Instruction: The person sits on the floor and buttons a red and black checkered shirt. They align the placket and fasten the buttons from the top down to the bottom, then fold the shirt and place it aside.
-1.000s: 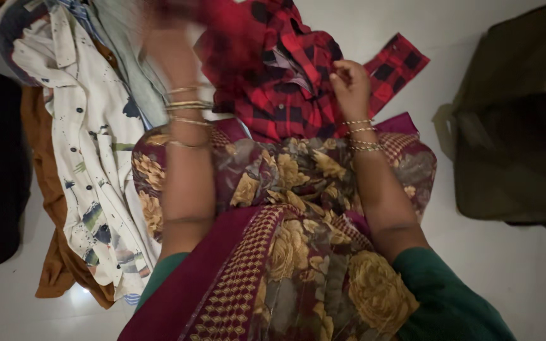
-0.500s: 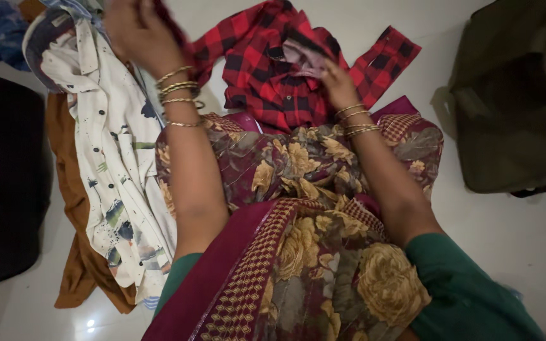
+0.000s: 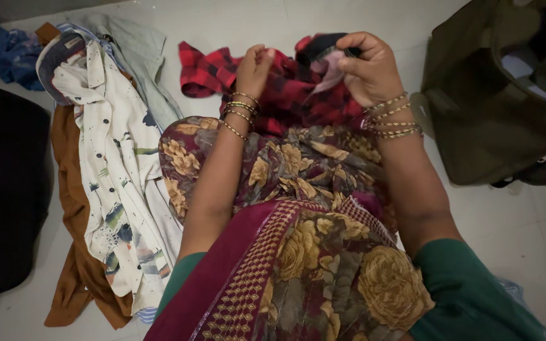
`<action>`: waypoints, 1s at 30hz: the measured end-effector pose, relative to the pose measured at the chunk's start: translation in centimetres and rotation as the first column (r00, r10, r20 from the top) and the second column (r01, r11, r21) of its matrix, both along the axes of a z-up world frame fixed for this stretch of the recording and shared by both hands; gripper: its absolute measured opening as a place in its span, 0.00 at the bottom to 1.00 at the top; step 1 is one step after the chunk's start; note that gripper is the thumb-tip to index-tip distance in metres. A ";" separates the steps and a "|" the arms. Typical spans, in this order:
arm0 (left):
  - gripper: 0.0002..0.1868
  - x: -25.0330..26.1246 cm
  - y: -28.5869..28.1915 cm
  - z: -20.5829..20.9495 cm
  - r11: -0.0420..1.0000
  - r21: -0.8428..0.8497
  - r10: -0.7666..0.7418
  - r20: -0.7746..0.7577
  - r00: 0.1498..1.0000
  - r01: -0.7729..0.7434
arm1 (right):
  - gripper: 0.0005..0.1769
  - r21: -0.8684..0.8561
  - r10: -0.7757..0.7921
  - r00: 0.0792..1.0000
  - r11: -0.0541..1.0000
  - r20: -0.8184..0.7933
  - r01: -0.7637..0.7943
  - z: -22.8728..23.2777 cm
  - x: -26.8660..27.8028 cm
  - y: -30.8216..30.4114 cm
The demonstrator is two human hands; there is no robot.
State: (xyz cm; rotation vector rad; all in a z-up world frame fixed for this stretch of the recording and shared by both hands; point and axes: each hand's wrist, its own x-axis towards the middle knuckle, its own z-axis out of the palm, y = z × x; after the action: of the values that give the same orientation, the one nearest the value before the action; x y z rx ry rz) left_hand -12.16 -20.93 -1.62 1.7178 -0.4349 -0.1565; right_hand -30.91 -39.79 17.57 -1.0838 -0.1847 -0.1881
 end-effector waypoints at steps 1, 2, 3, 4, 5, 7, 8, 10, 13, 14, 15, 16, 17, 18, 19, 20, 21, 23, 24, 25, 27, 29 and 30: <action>0.28 -0.1 0.2 0.0 0.999 -0.034 -0.027 0.013 1.000 0.027 | 0.12 0.008 0.059 0.998 0.998 0.018 -0.059 1.4 -0.9 0.5; 0.31 -0.3 0.4 0.4 0.996 -0.068 -0.054 0.026 0.998 0.055 | 0.12 0.015 0.117 0.993 0.993 0.036 -0.117 2.6 -1.6 1.0; 0.30 -0.7 0.6 1.0 0.990 -0.098 -0.120 -0.175 0.977 0.104 | 0.13 0.008 0.128 0.991 0.992 0.047 -0.129 3.6 -2.3 1.4; 0.30 -1.2 1.1 1.7 0.980 -0.136 -0.187 -0.366 0.912 0.147 | 0.13 0.000 0.140 0.988 0.990 0.058 -0.140 4.5 -3.1 1.5; 0.29 -1.9 1.5 2.4 0.966 -0.181 -0.254 -0.537 0.804 0.185 | 0.13 -0.006 0.149 0.986 0.989 0.070 -0.149 5.3 -4.0 1.5; 0.27 -3.7 2.3 2.9 0.925 -0.180 -0.364 -0.677 0.640 0.336 | 0.14 -0.048 0.157 0.984 0.987 0.086 -0.154 6.6 -5.6 1.4; 0.26 -4.2 2.4 2.7 0.894 -0.189 -0.403 -0.738 0.542 0.407 | 0.15 -0.069 0.162 0.982 0.985 0.093 -0.156 7.1 -6.3 1.5; 0.19 -5.7 2.0 1.3 0.776 -0.383 -0.616 -0.628 0.475 0.501 | 0.15 -0.085 0.162 0.980 0.984 0.112 -0.153 8.1 -7.8 1.8; 0.16 -7.8 1.0 -0.9 0.640 -0.463 -0.758 -0.514 0.402 0.614 | 0.12 -0.142 0.220 0.959 0.970 0.177 -0.197 9.6 -9.5 2.3; 0.21 -8.4 0.7 -0.9 0.610 -0.459 -0.780 -0.491 0.387 0.647 | 0.12 -0.176 0.227 0.955 0.965 0.190 -0.194 10.1 -10.0 2.5; 0.18 -9.0 0.7 -0.5 0.624 -0.419 -0.767 -0.489 0.416 0.660 | 0.11 -0.210 0.234 0.951 0.959 0.205 -0.190 10.6 -10.6 2.7; 0.16 -9.7 0.9 0.3 0.638 -0.378 -0.754 -0.485 0.444 0.671 | 0.11 -0.252 0.217 0.954 0.954 0.208 -0.162 11.1 -11.2 2.8; 0.13 -10.2 1.1 1.4 0.653 -0.335 -0.739 -0.480 0.473 0.680 | 0.11 -0.258 0.186 0.962 0.957 0.201 -0.131 11.5 -11.7 2.8; 0.10 -10.3 1.5 2.7 0.661 -0.312 -0.737 -0.437 0.515 0.682 | 0.11 -0.265 0.155 0.969 0.959 0.193 -0.100 12.0 -12.1 2.6; 0.07 -10.1 2.2 4.3 0.669 -0.290 -0.735 -0.392 0.553 0.684 | 0.11 -0.241 0.108 0.979 0.968 0.173 -0.064 12.5 -12.5 2.4; 0.06 -9.8 3.0 6.0 0.678 -0.267 -0.731 -0.345 0.589 0.685 | 0.11 -0.217 0.061 0.986 0.976 0.152 -0.027 12.8 -12.8 2.2; 0.08 -8.6 3.2 8.5 0.774 0.034 -0.601 -0.279 0.749 0.633 | 0.09 -0.254 0.020 0.984 0.967 0.178 0.026 13.3 -13.2 1.5; 0.10 -6.8 5.5 13.3 0.854 0.076 -0.483 -0.248 0.840 0.514 | 0.08 -0.341 -0.063 0.969 0.929 0.237 0.144 14.1 -13.3 0.0; 0.16 -5.8 7.7 15.7 0.857 -0.173 -0.514 -0.332 0.791 0.485 | 0.07 -0.390 -0.107 0.957 0.896 0.270 0.210 14.3 -13.2 -0.8; 0.13 -4.9 8.8 17.9 0.904 -0.195 -0.425 -0.326 0.844 0.380 | 0.07 -0.451 -0.152 0.940 0.846 0.306 0.284 14.2 -13.0 -1.4; 0.10 -4.2 9.6 21.0 0.924 -0.268 -0.341 -0.247 0.907 0.274 | 0.08 -0.594 -0.246 0.901 0.685 0.358 0.423 13.3 -11.9 -2.9; 0.09 -3.5 10.0 23.3 0.885 -0.364 -0.347 -0.095 0.933 0.292 | 0.08 -0.734 -0.338 0.854 0.442 0.396 0.515 10.9 -10.1 -3.9; 0.08 -3.8 9.7 23.7 0.924 -0.218 -0.338 -0.079 0.938 0.315 | 0.08 -0.806 -0.335 0.846 0.297 0.415 0.512 9.5 -9.5 -4.3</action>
State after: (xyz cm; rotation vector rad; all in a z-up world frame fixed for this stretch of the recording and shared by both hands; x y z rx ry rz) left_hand -15.98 -11.22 22.11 1.4187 -0.6292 -0.4371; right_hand -40.43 -44.09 27.06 -2.2462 -0.1345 -0.7479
